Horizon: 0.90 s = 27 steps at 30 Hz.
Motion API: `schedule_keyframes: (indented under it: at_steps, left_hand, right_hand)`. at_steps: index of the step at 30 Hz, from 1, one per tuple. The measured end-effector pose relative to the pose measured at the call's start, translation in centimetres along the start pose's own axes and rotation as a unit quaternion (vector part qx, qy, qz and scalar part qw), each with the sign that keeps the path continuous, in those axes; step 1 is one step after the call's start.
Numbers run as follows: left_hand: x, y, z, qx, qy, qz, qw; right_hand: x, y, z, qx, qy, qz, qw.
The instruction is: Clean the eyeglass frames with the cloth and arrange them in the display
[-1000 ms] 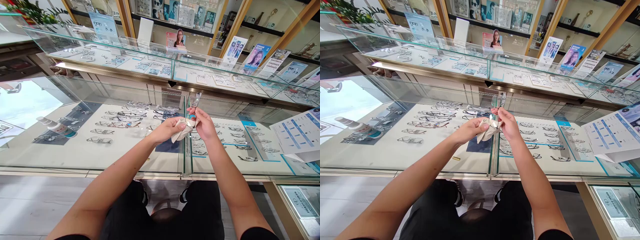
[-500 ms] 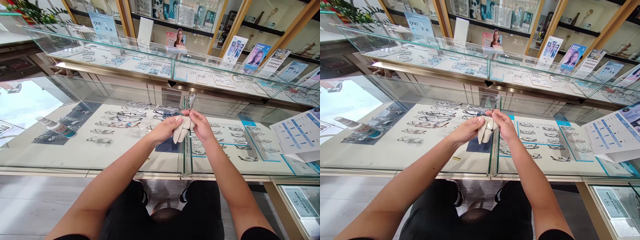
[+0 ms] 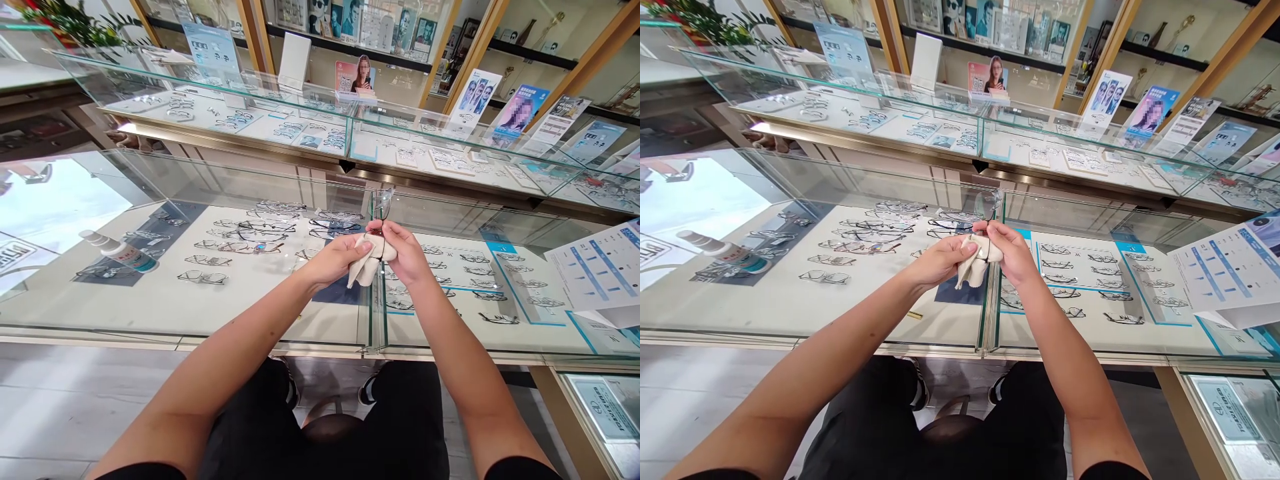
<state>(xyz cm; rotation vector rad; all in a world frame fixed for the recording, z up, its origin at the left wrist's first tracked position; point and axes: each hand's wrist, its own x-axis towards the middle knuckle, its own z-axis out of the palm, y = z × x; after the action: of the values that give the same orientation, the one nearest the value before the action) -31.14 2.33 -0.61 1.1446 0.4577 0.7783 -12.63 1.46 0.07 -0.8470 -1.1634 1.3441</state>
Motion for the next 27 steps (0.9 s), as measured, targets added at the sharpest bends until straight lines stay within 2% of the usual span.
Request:
schedule_keyframes:
  at_steps: [4,9,16,21,27]
  left_hand:
    - [0.23,-0.19,0.14,-0.012,0.027,0.007,1.000]
    - [0.41,-0.20,0.11,-0.012,0.052,0.005,0.999]
    - [0.57,-0.18,0.14,-0.018,0.075,-0.022,0.997]
    - [0.47,0.06,0.35,-0.021,0.075,-0.022,0.997]
    - [0.38,0.23,0.06,0.003,0.065,-0.005,0.998]
  right_hand:
    - [-0.08,-0.15,0.00,-0.005,-0.004,-0.008,1.000]
    - [-0.14,-0.16,0.00,-0.078,-0.029,-0.039,0.996]
    - [-0.14,0.01,-0.03,-0.128,-0.055,-0.066,0.988]
    - [-0.08,-0.04,-0.20,-0.126,-0.053,-0.069,0.988]
    - [0.00,-0.05,0.04,-0.084,-0.025,-0.031,0.996]
